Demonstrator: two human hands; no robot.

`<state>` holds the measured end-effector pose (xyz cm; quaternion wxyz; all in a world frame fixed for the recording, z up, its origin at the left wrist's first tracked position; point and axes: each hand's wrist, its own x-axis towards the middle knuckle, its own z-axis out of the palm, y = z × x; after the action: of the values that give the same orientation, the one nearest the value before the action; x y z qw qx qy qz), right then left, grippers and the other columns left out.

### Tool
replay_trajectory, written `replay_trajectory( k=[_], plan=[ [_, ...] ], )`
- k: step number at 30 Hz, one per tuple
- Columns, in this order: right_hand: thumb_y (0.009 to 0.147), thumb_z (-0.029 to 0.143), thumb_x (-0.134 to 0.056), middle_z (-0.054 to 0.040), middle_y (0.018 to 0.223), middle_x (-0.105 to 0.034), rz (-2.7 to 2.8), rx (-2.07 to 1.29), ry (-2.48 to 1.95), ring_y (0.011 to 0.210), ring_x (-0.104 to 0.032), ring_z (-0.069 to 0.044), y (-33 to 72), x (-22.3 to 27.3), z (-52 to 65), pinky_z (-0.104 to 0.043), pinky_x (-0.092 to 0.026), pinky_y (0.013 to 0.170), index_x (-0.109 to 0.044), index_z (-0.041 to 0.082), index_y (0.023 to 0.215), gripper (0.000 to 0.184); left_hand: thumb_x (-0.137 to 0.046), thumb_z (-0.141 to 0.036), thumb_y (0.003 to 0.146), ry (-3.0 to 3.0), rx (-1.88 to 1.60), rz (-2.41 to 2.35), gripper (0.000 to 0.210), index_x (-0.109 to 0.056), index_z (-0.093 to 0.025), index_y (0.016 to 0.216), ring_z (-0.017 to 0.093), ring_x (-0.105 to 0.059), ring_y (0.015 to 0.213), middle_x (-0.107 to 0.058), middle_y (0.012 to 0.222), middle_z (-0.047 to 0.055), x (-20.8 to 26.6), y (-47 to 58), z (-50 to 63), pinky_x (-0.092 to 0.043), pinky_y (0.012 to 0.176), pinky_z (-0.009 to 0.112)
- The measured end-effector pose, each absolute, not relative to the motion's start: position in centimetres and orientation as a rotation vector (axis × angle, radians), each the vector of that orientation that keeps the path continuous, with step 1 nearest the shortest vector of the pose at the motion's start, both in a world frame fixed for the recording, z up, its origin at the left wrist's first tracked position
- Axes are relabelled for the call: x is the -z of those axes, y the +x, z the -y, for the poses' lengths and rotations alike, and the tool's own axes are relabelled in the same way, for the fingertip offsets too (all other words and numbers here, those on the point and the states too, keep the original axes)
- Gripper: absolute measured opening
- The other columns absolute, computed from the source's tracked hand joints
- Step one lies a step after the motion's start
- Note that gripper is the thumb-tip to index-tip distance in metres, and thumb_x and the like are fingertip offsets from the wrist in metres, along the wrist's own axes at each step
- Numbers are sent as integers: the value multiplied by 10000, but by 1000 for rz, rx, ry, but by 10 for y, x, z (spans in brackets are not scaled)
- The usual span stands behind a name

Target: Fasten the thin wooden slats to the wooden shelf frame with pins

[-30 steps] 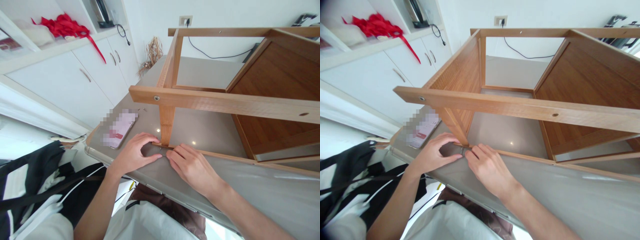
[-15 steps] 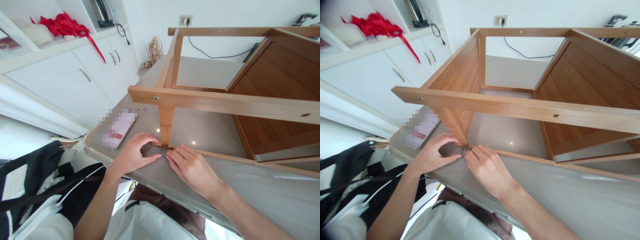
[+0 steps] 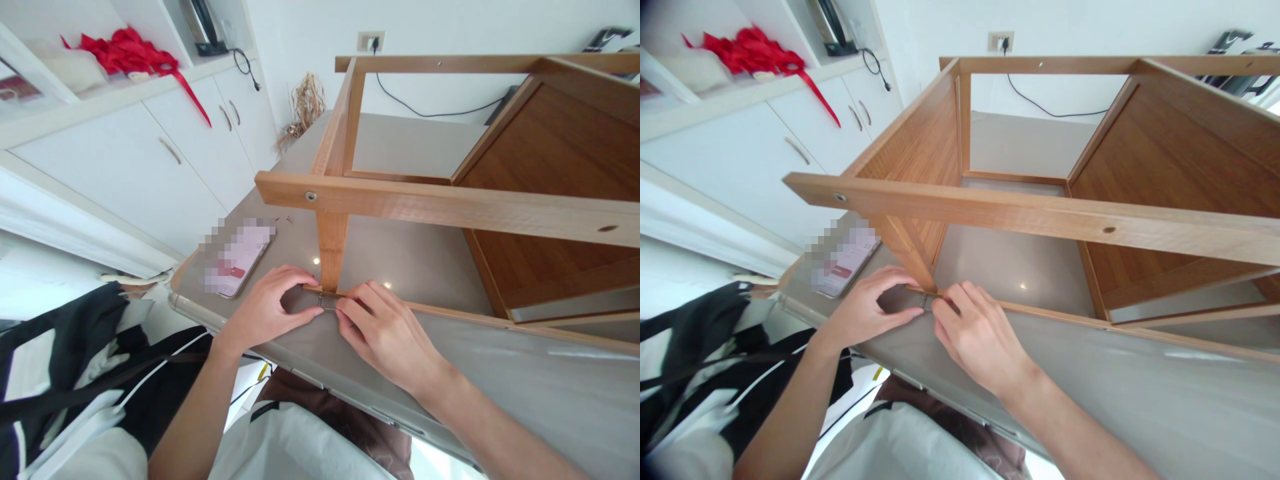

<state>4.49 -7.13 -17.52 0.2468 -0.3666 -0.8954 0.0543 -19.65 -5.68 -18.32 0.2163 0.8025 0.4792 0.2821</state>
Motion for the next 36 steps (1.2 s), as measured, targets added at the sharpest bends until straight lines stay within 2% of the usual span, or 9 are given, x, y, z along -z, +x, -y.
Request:
replay_trajectory(
  k=[5, 28, 36],
  plan=[
    [952, 135, -584, -59, 945, -601, 2542, -159, -1037, 880, -539, -189, 45, 178, 71, -333, -475, 784, -640, 180, 850, 125, -762, -382, 861, 2226, -783, -1326, 303, -656, -245, 1110, 205, -636, 1082, -705, 1113, 38, 183, -196, 57, -501, 991, 351],
    [978, 137, -542, -34, 851, -591, 2579, -146, -981, 797, -506, -179, 47, 173, 71, -312, -415, 734, -642, 185, 921, 125, -781, -385, 839, 2225, -777, -1303, 342, -649, -242, 1120, 206, -636, 1087, -700, 1120, 35, 180, -196, 57, -496, 987, 335],
    [987, 131, -526, -38, 862, -591, 2549, -157, -970, 792, -507, -176, 46, 174, 71, -313, -427, 727, -647, 174, 947, 136, -783, -378, 842, 2228, -781, -1305, 336, -649, -245, 1121, 194, -633, 1089, -701, 1121, 22, 182, -196, 58, -488, 990, 322]
  ],
)
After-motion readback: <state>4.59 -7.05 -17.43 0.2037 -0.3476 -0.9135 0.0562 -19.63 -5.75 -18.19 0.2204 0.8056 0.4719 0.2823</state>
